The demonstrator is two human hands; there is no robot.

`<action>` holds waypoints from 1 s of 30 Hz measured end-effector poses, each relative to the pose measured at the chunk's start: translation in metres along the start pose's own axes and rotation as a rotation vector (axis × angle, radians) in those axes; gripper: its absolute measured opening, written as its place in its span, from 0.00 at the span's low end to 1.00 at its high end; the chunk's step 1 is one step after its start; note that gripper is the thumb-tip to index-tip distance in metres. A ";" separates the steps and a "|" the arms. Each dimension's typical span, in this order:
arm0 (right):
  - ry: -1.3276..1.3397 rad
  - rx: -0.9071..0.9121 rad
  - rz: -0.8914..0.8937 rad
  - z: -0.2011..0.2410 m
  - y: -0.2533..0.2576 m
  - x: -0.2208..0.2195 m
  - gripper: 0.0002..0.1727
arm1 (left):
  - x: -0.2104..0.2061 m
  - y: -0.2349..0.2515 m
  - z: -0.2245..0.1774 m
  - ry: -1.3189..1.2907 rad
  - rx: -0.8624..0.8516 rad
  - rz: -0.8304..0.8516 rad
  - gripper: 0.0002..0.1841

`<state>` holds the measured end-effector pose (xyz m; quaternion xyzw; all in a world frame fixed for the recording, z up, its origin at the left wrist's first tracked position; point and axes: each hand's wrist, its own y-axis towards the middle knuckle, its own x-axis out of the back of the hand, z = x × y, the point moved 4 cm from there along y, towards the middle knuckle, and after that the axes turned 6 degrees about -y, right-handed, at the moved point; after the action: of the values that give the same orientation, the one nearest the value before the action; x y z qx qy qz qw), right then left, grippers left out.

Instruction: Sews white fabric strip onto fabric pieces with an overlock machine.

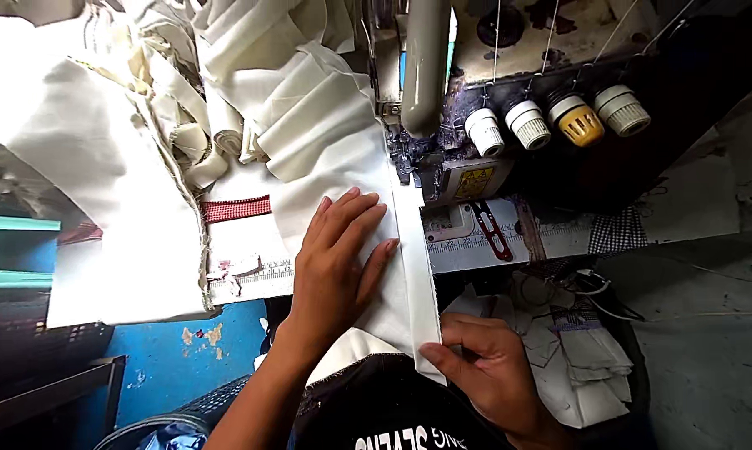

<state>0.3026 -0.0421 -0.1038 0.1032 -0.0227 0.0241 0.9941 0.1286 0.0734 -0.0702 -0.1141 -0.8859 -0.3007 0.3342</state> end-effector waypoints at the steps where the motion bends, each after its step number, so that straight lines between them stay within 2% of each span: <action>1: -0.001 0.004 -0.004 0.000 -0.001 0.002 0.09 | 0.000 0.000 0.001 0.000 -0.003 -0.007 0.18; 7: -0.032 -0.119 -0.009 -0.036 -0.005 -0.002 0.11 | 0.005 0.002 0.007 -0.045 -0.011 0.020 0.17; 15: -0.021 -0.061 -0.037 -0.031 0.013 -0.004 0.10 | 0.013 0.027 0.016 -0.038 -0.008 0.098 0.14; 21: -0.039 -0.097 -0.062 -0.032 0.031 0.001 0.10 | 0.013 0.041 0.024 -0.007 0.016 0.083 0.16; 30: -0.079 -0.087 -0.091 -0.031 0.066 0.002 0.09 | 0.016 0.076 0.036 0.028 -0.036 0.084 0.14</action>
<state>0.3021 0.0284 -0.1203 0.0615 -0.0584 -0.0261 0.9961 0.1288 0.1554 -0.0464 -0.1532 -0.8700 -0.3039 0.3566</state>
